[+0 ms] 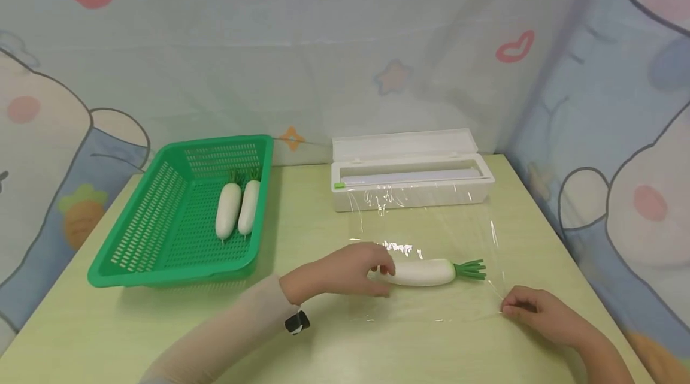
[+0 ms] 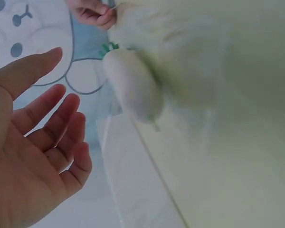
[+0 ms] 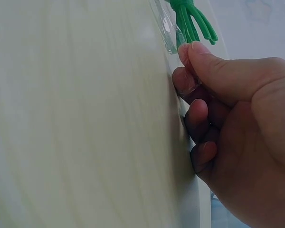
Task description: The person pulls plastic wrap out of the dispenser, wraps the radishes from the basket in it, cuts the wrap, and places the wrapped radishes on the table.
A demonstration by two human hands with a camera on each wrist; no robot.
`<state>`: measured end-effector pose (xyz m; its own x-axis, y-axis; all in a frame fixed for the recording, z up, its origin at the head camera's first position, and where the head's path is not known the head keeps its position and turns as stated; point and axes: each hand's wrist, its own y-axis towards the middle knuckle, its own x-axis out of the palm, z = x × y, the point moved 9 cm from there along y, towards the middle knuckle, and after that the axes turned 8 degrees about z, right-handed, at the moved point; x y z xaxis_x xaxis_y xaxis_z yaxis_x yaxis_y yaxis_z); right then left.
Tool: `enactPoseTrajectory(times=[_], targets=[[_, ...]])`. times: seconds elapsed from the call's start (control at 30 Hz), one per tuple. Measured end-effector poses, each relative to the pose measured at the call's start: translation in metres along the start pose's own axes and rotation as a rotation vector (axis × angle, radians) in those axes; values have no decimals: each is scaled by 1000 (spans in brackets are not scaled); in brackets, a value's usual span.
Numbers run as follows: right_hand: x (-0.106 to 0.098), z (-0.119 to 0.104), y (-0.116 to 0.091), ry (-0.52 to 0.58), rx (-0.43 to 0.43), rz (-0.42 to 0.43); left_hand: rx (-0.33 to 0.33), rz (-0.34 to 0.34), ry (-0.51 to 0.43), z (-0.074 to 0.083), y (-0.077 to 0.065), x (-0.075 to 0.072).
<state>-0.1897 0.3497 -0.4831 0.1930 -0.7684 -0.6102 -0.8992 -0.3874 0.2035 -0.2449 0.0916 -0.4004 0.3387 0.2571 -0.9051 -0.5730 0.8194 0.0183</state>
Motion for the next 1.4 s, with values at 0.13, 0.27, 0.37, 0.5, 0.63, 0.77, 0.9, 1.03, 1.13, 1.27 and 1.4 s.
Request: enactPoseTrajectory(times=[0.13,0.27,0.37,0.5,0.63,0.77,0.9,1.03,1.13,1.27,1.4], targets=[[0,0,-1,20,-3,-8,-46,-90,16,-15,-20,22],[0,0,-1,13,-5,-5,-94,-171,45,-31,-34,39],[0,0,-1,10,2,-4,-107,-204,60,-39,-39,48],[1,0,-2,17,10,-11,-88,-210,64,-41,-43,52],[1,-2,0,8,9,-10,-42,-180,85,-38,-43,52],[-2,-2,1,-25,13,14,-2,-143,112,-36,-45,51],[-8,-4,1,-45,4,61,8,-110,83,-37,-46,49],[-13,-7,2,-40,5,99,-2,-52,16,-38,-48,43],[-17,-10,5,-19,19,112,-29,-2,-28,-42,-49,36],[-22,-13,13,43,33,130,-78,56,-91,-50,-48,26],[-27,-11,23,69,69,162,-120,103,-162,-59,-46,21]])
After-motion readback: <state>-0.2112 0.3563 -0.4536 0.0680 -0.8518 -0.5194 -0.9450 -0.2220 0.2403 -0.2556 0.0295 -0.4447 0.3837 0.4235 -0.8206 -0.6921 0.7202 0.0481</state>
